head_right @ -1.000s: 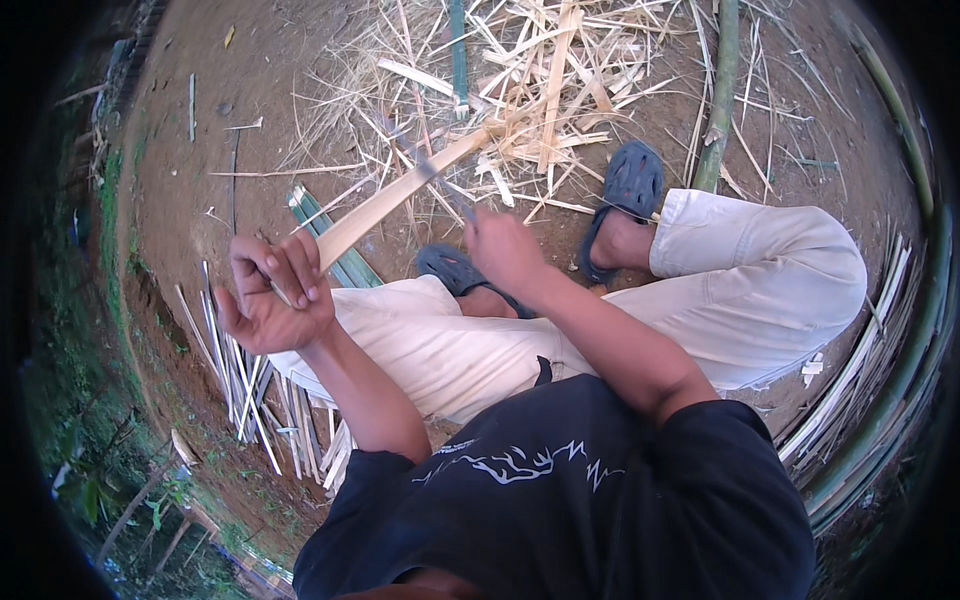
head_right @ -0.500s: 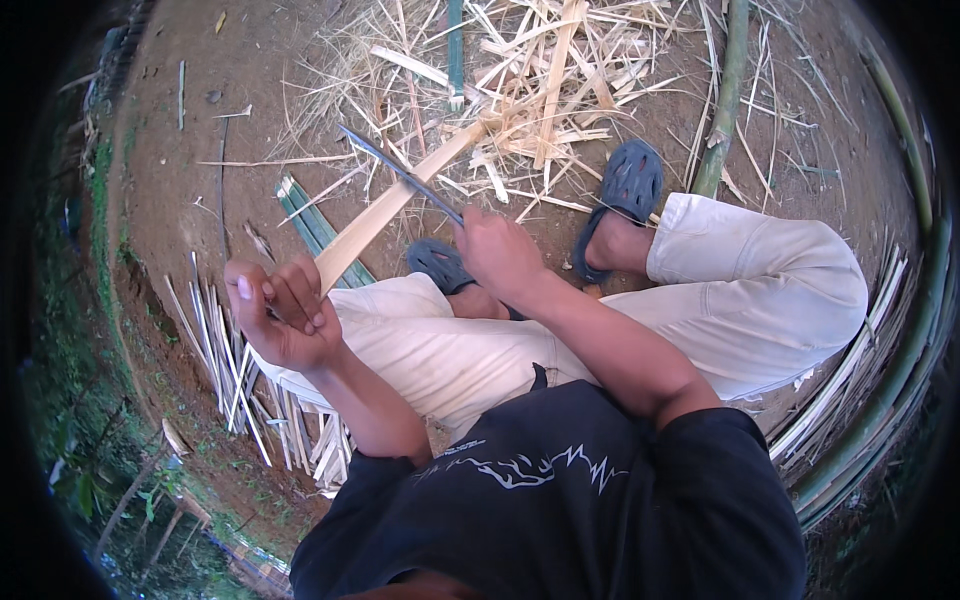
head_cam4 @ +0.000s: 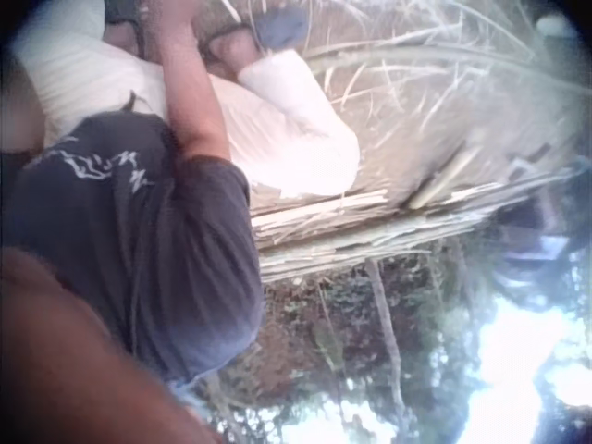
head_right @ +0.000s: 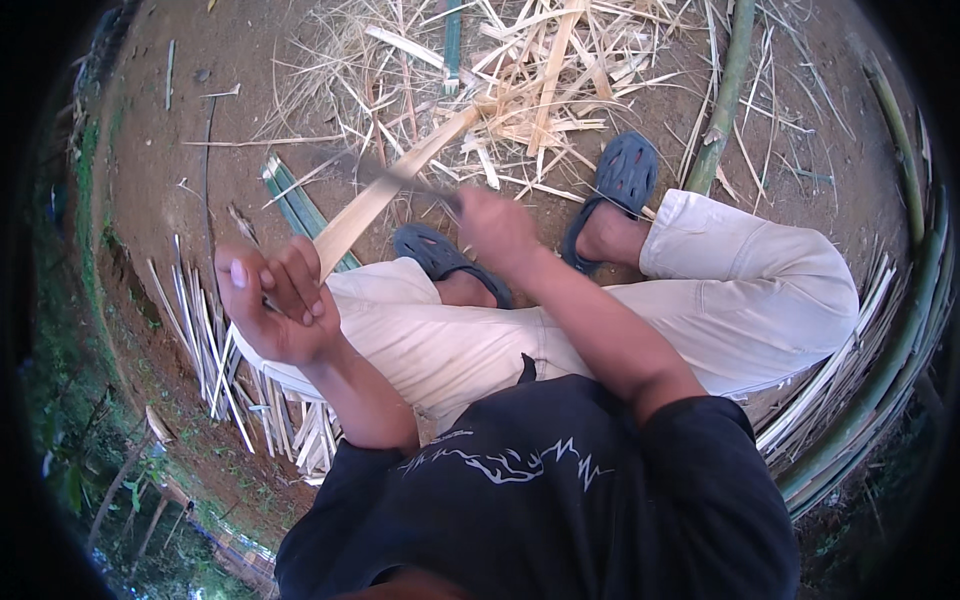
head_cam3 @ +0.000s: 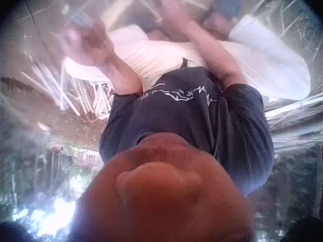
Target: The person sits on the ground and uses a machete to shave the outer green layer off a long bamboo strip. They hold the strip in their left hand and repeatedly strike it with the machete in their right hand to remove the skin and smooth the surface.
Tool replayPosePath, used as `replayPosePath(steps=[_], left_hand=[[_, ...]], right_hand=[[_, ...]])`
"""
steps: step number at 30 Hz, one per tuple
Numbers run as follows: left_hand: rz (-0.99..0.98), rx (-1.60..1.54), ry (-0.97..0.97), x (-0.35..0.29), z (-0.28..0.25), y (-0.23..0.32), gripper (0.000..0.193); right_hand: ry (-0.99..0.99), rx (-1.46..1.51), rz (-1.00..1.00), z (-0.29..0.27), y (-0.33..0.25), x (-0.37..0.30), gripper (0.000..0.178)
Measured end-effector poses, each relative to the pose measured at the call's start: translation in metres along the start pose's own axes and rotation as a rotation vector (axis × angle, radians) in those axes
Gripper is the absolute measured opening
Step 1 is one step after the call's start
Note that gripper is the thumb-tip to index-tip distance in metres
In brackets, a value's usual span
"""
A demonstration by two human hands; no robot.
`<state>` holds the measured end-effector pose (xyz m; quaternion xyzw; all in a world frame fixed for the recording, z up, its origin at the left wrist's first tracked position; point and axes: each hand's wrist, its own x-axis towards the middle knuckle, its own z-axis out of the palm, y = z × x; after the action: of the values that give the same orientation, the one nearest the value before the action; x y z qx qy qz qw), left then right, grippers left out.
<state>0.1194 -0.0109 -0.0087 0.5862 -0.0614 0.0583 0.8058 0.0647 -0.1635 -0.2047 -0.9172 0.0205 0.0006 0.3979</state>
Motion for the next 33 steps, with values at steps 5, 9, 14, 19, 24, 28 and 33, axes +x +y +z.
replayPosePath(steps=[5, 9, 14, 19, 24, 28, 33], left_hand=[[0.027, -0.084, 0.016, 0.018, -0.021, -0.001, 0.026], [0.037, -0.057, 0.088, 0.011, -0.010, -0.006, 0.027], [-0.019, -0.115, 0.010, 0.016, -0.019, 0.002, 0.027], [0.088, -0.194, 0.038, 0.009, -0.016, 0.004, 0.029], [0.175, -0.215, 0.008, 0.007, -0.008, 0.045, 0.029], [0.044, -0.094, 0.100, 0.022, -0.009, 0.009, 0.030], [0.026, -0.151, 0.128, 0.023, -0.010, 0.010, 0.032]], right_hand=[[-0.262, -0.149, 0.368, 0.003, 0.039, 0.030, 0.026], [-0.138, -0.052, 0.102, -0.009, -0.006, 0.032, 0.025], [-0.257, -0.116, 0.591, 0.038, 0.085, 0.024, 0.033], [-0.263, 0.021, 0.693, 0.040, 0.058, 0.028, 0.041], [-0.197, 0.047, 0.608, 0.018, 0.016, 0.021, 0.042], [-0.198, 0.034, 0.644, 0.026, 0.023, 0.013, 0.036], [-0.219, 0.090, 0.312, -0.004, -0.021, 0.026, 0.027]])
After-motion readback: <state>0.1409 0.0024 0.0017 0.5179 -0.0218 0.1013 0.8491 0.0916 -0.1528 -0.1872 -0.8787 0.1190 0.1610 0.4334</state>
